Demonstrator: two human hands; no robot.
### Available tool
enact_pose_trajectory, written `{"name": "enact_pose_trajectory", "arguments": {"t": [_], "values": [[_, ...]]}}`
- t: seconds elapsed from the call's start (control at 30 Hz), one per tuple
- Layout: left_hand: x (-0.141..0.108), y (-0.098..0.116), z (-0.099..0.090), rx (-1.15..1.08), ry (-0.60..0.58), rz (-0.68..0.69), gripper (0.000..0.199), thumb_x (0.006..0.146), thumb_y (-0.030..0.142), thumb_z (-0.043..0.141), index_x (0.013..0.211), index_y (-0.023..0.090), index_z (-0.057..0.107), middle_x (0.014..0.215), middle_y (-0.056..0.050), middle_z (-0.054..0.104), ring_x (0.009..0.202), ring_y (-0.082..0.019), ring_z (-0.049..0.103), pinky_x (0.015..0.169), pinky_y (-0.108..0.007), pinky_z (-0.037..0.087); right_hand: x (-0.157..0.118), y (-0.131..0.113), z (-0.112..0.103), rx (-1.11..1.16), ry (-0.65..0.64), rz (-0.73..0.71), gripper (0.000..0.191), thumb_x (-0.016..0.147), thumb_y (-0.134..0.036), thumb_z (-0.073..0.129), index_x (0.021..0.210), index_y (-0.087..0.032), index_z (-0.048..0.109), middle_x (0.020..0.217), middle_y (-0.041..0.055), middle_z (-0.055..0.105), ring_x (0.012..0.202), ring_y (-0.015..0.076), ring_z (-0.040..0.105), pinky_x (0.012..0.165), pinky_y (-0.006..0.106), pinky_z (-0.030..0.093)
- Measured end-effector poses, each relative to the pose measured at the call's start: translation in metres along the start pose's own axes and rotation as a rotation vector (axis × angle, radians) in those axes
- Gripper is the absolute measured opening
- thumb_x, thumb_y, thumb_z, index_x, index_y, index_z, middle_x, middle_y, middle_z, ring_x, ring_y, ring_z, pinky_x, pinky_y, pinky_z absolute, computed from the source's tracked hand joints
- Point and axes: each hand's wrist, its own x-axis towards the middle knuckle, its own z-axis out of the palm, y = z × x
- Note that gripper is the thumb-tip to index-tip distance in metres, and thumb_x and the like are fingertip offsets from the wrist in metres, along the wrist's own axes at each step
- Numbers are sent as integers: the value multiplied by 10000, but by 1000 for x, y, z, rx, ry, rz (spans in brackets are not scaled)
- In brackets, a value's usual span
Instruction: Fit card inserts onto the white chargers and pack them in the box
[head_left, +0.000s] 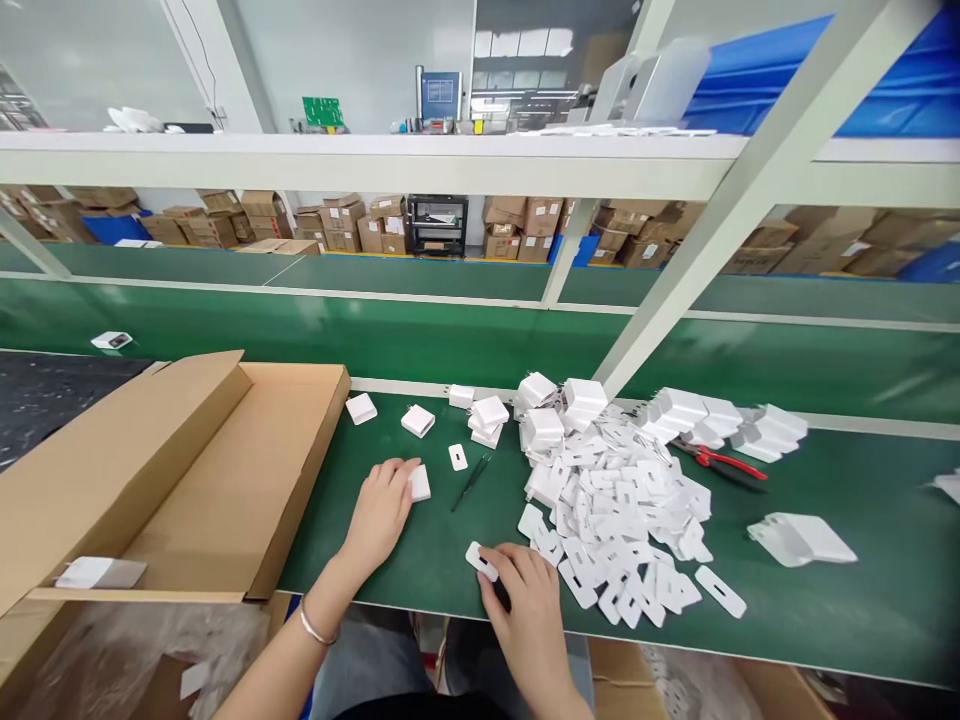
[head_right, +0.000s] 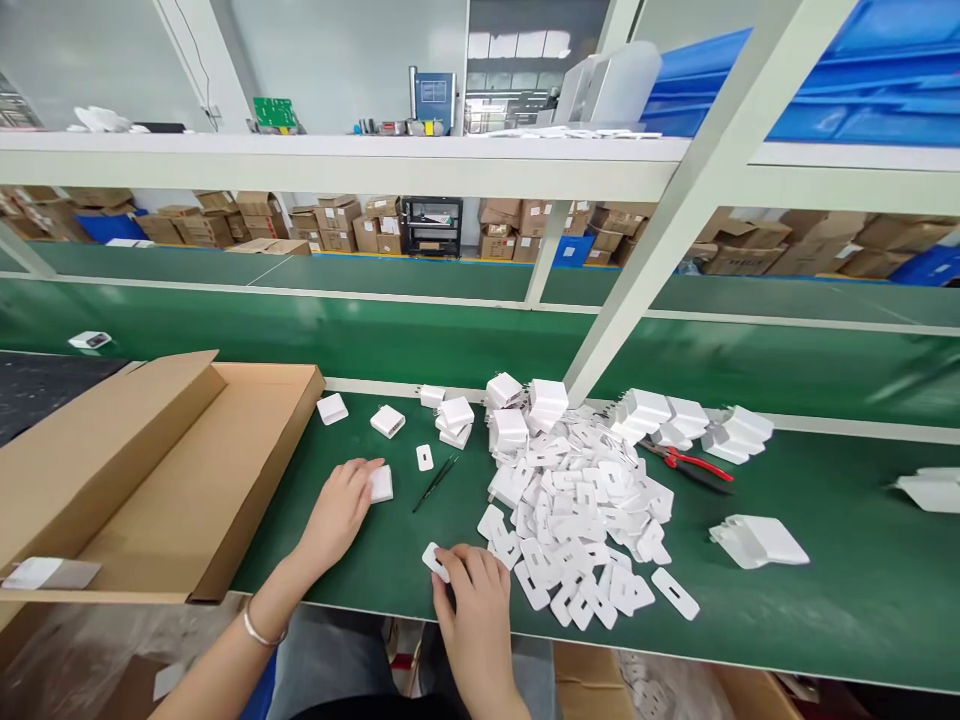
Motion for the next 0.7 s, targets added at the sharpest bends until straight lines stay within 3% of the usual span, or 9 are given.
{"name": "enact_pose_trajectory", "arguments": {"t": [0.07,0.17,0.27,0.37,0.47,0.53,0.6,0.7], "values": [[-5,-2,-3,-45,0,-27,465,1100,304,313,1472,172,559,1350,-166,612,1207,-300,582,976,-466,514,3,0,1,54,20,13,251,983,-149,625,1202,-273,641,1096,58,679,1020,264,632,892,441,453],[-8,5,-3,-19,10,-21,564,1047,475,495,1518,166,505,1415,-193,585,1272,-362,555,974,-515,502,9,-4,1,118,33,40,205,988,-173,633,1165,-274,655,1094,56,682,1030,264,637,892,441,467],[-4,13,-2,-108,-12,-33,512,979,423,613,1427,177,576,1350,-181,621,1243,-380,574,998,-538,489,13,-10,-3,161,45,42,178,990,-187,628,1135,-277,679,1072,56,687,1009,260,645,877,436,485],[-3,16,-10,-563,-66,-109,521,972,325,610,1473,239,496,1367,-144,622,1258,-321,596,1076,-514,474,13,-14,-12,262,49,62,171,997,-199,624,1127,-279,701,1079,65,688,1009,251,654,870,419,516],[-14,21,-27,-1249,-182,-99,645,999,417,608,1569,292,333,1451,-152,578,1252,-279,621,1076,-484,497,11,-17,-25,449,46,151,135,1008,-220,623,1102,-267,708,1107,84,678,1036,244,663,875,394,550],[-25,30,-39,-1593,-237,-67,606,1010,468,589,1549,289,379,1428,-155,594,1206,-269,640,1041,-463,520,12,-20,-35,570,58,201,111,1007,-229,633,1080,-263,710,1101,89,673,1032,241,668,859,377,561],[-36,41,-49,-1792,-256,-52,564,996,499,592,1496,269,467,1306,-139,660,1085,-246,669,963,-414,543,15,-26,-45,660,64,220,116,1003,-226,643,1079,-270,718,1085,87,668,1018,239,669,836,367,566],[-45,57,-55,-1894,-259,21,599,966,591,573,1447,236,527,1077,-110,727,906,-221,664,814,-344,534,22,-39,-58,747,57,172,165,995,-218,652,1113,-297,736,1058,81,660,990,237,663,813,373,568]]}}
